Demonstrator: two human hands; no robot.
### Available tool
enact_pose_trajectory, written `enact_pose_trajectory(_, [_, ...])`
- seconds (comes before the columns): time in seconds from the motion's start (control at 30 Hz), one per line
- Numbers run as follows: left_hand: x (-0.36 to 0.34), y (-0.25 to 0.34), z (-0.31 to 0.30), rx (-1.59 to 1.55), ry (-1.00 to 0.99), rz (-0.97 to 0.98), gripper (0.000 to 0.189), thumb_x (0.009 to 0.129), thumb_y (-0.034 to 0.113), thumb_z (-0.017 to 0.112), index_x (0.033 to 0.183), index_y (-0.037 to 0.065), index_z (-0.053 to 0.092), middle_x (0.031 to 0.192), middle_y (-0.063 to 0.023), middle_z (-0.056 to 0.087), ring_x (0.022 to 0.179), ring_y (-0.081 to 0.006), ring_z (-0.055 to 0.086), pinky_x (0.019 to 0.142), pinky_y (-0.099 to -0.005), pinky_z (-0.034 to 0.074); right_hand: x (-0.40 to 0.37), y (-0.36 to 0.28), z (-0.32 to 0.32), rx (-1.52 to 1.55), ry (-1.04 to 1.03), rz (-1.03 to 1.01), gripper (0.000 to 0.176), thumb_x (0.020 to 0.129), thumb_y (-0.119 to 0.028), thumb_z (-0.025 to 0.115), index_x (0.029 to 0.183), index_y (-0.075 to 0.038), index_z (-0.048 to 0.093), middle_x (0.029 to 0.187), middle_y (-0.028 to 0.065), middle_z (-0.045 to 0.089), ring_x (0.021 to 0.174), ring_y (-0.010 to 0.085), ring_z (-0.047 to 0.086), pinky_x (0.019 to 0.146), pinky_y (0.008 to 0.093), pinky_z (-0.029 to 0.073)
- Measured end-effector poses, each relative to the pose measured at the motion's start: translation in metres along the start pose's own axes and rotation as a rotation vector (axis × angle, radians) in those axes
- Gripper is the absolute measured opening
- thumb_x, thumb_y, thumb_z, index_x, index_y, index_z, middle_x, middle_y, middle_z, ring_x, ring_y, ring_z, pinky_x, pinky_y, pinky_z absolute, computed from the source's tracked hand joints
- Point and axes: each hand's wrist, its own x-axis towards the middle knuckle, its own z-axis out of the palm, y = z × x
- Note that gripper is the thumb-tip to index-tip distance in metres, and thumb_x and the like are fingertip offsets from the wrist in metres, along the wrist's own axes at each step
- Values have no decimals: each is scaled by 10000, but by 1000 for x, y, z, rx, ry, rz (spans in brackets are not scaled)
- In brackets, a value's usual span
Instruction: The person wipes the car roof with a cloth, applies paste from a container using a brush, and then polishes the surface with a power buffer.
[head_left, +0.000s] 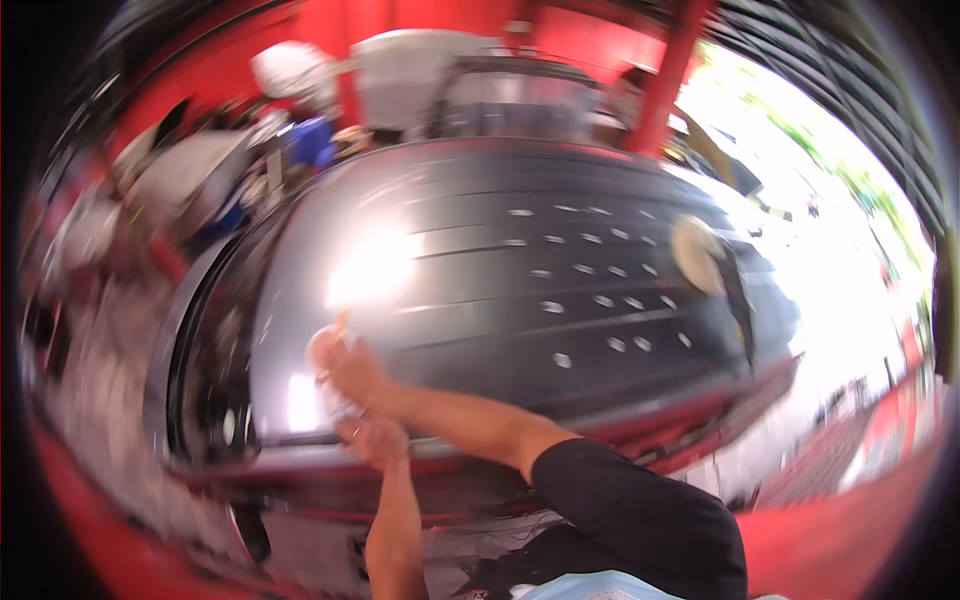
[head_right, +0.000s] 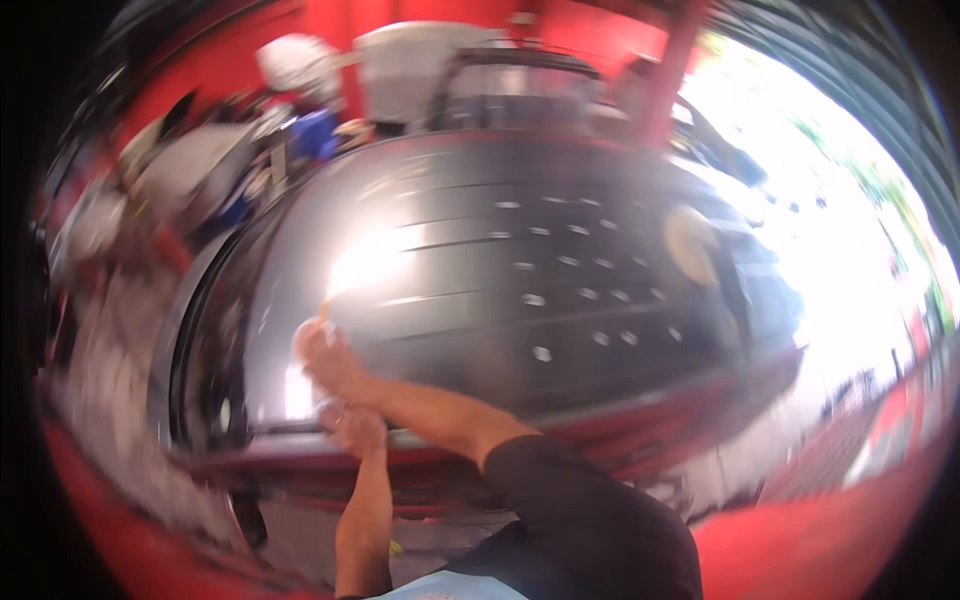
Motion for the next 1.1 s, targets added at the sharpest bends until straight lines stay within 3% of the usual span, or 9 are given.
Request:
enact_pose_trajectory(0.07, [-9, 7, -11, 14, -81, -35, 799, 921, 514, 484, 1506, 4, 294, 1564, -197, 317, 1472, -371, 254, 1148, -621, 219, -34, -8, -49, -27, 36, -50, 400, 854, -261, 603, 1202, -65, 620, 1262, 126, 584, 1155, 278, 553, 894, 458, 469])
enact_pose_trajectory(0.23, [0, 10, 7, -157, 11, -185, 601, 996, 326, 355, 1467, -46, 363, 1564, -229, 317, 1477, -368, 252, 1168, -601, 192, -227, -2, -156, 465, -53, 290, 367, 928, -197, 577, 1253, -26, 569, 1305, 145, 560, 1215, 334, 523, 1068, 444, 395])
enact_pose_trajectory(0.47, [7, 11, 18, -128, 162, -210, 604, 991, 327, 358, 1477, -31, 339, 1573, -242, 282, 1469, -384, 256, 1183, -565, 187, -592, 49, -246, 118, -737, 667, 198, 839, -191, 579, 978, -105, 691, 1081, 105, 631, 1072, 284, 602, 977, 404, 473])
enact_pose_trajectory(0.57, [-14, 20, 10, -134, 309, -156, 595, 979, 271, 435, 1490, -12, 319, 1560, -245, 292, 1456, -397, 269, 1188, -543, 200, -699, 54, -249, 216, -566, 791, 168, 836, -249, 647, 797, -87, 669, 799, 145, 619, 778, 324, 625, 794, 494, 515])
enact_pose_trajectory(0.73, [-97, 104, 16, -458, 335, 137, 631, 958, 306, 538, 1446, -57, 371, 1500, -270, 373, 1438, -408, 283, 1180, -518, 233, -777, 100, -243, 319, -711, 1052, 187, 842, -256, 626, 802, -81, 677, 819, 146, 635, 771, 321, 635, 768, 502, 514])
enact_pose_trajectory(0.9, [-153, 175, -10, -489, 358, 35, 425, 979, 282, 514, 1169, -94, 568, 1230, -276, 555, 1217, -419, 476, 1053, -513, 381, -824, 145, -232, 414, -763, 1271, 208, 847, -262, 605, 807, -74, 685, 839, 147, 651, 764, 318, 645, 742, 511, 513])
enact_pose_trajectory(0.93, [-132, 157, 30, -70, 515, 311, 409, 969, 263, 528, 1177, -87, 567, 1197, -265, 576, 1190, -403, 504, 1025, -504, 408, -829, 150, -231, 433, -765, 1310, 213, 848, -263, 601, 808, -73, 687, 843, 147, 655, 762, 318, 647, 737, 512, 513])
enact_pose_trajectory(0.97, [-119, 150, 22, -132, 88, 226, 481, 985, 327, 499, 1263, -62, 556, 1292, -235, 567, 1256, -370, 493, 1060, -494, 385, -834, 155, -231, 453, -761, 1353, 217, 849, -264, 597, 809, -71, 689, 847, 148, 658, 761, 317, 649, 732, 514, 512])
enact_pose_trajectory(1.1, [-107, 203, 20, -178, 130, 247, 506, 993, 351, 478, 1293, -50, 548, 1337, -221, 549, 1286, -361, 477, 1076, -488, 371, -852, 153, -227, 505, -786, 1457, 237, 854, -269, 580, 812, -66, 695, 863, 149, 671, 755, 315, 657, 711, 521, 512])
